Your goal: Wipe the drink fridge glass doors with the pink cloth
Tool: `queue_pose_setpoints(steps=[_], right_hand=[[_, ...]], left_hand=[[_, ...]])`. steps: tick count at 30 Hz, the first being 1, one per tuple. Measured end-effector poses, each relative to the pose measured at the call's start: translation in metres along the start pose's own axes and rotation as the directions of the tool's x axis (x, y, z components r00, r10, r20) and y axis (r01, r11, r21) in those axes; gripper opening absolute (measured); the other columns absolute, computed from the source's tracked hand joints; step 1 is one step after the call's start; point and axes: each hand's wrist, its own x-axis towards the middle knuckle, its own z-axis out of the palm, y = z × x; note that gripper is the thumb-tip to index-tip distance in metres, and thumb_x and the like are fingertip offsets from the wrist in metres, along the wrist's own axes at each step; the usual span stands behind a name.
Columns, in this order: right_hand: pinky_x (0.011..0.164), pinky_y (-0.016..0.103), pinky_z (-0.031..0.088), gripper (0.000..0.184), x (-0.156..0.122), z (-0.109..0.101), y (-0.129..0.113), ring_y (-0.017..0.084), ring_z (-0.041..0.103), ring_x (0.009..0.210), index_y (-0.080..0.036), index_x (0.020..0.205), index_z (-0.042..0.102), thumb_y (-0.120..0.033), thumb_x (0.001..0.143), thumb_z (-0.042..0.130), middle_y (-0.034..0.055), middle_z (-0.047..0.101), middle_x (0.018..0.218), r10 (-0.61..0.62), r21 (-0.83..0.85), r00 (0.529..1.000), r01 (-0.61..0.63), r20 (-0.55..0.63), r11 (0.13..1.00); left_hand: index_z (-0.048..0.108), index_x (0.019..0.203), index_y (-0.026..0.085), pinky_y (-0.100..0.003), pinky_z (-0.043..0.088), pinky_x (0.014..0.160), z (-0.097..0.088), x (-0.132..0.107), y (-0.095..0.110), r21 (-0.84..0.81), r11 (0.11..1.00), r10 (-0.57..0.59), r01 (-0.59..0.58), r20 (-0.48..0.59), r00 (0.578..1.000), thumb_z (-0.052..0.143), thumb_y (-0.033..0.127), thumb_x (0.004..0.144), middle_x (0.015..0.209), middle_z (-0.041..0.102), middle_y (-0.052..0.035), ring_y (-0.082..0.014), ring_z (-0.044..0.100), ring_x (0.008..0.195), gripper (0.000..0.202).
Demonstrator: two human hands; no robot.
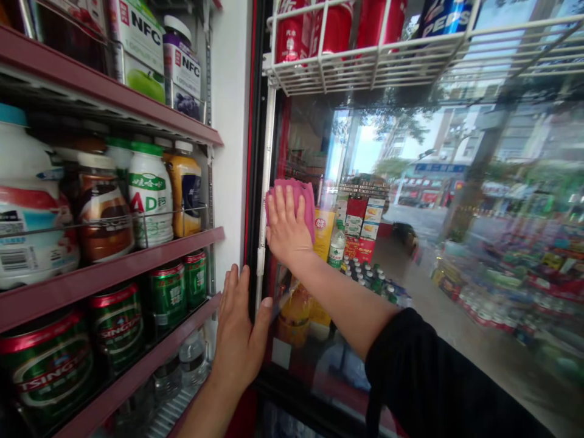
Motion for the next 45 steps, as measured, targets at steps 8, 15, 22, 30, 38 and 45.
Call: queue_pose_setpoints(steps=[8,15,22,30,38,45], right_hand=[[0.144,0.064,0.003,0.083,-0.025,-0.023,0.025,0.036,0.004,0.178,-0.006,0.177,0.025,-0.030,0.107,0.062,0.0176,0.006,0.188,-0.087,-0.029,0.992,0.090,0.087,0.996],[0.144,0.065,0.008,0.082,-0.076,-0.068,0.075,0.035,0.008,0.177,-0.011,0.178,0.026,-0.037,0.109,0.060,0.0151,0.010,0.188,-0.070,-0.058,0.995,0.075,0.074,0.996],[0.144,0.066,0.004,0.086,-0.137,-0.129,0.143,0.037,0.007,0.177,-0.016,0.180,0.023,-0.046,0.109,0.061,0.0134,0.009,0.189,0.022,-0.179,0.999,-0.014,0.044,0.984],[0.142,0.068,0.011,0.085,-0.222,-0.200,0.222,0.038,0.011,0.177,-0.024,0.180,0.024,-0.055,0.109,0.059,0.0107,0.015,0.189,0.144,-0.391,0.989,-0.116,0.042,0.913],[0.138,0.075,0.013,0.087,-0.266,-0.217,0.244,0.045,0.012,0.176,-0.016,0.176,0.036,-0.049,0.102,0.067,0.0202,0.021,0.187,0.335,-0.498,0.939,-0.326,-0.074,0.804],[0.141,0.072,0.010,0.088,-0.191,-0.171,0.181,0.043,0.009,0.176,-0.016,0.178,0.028,-0.042,0.103,0.065,0.0183,0.011,0.189,0.174,-0.380,0.979,-0.121,0.108,0.917]], left_hand=[[0.028,0.178,0.027,-0.062,0.022,0.141,0.013,0.006,0.031,0.018,0.998,0.068,-0.068,-0.007,0.998,0.054,0.050,0.109,0.188,0.025,-0.0126,-0.0326,0.022,0.175,0.077],[0.030,0.177,0.022,-0.061,0.024,0.141,0.038,0.003,0.059,-0.022,0.995,0.099,-0.098,0.020,0.995,0.054,0.052,0.109,0.187,0.026,-0.0163,-0.0330,0.023,0.175,0.078],[0.027,0.178,0.025,-0.062,0.025,0.140,0.069,-0.007,0.100,-0.088,0.982,0.175,-0.169,0.059,0.983,0.055,0.050,0.108,0.187,0.027,-0.0160,-0.0329,0.024,0.174,0.080],[0.024,0.179,0.028,-0.064,0.024,0.140,0.080,-0.020,0.105,-0.128,0.974,0.198,-0.185,0.089,0.976,0.057,0.048,0.107,0.187,0.026,-0.0149,-0.0341,0.023,0.175,0.081],[0.022,0.179,0.029,-0.065,0.024,0.140,0.068,-0.018,0.081,-0.133,0.977,0.180,-0.165,0.105,0.978,0.056,0.050,0.106,0.188,0.024,-0.0124,-0.0365,0.024,0.174,0.083],[0.009,0.173,0.063,-0.069,0.022,0.142,0.073,-0.012,0.079,-0.161,0.973,0.182,-0.166,0.094,0.979,0.055,0.062,0.101,0.186,0.007,0.0259,-0.0381,0.023,0.174,0.086]])
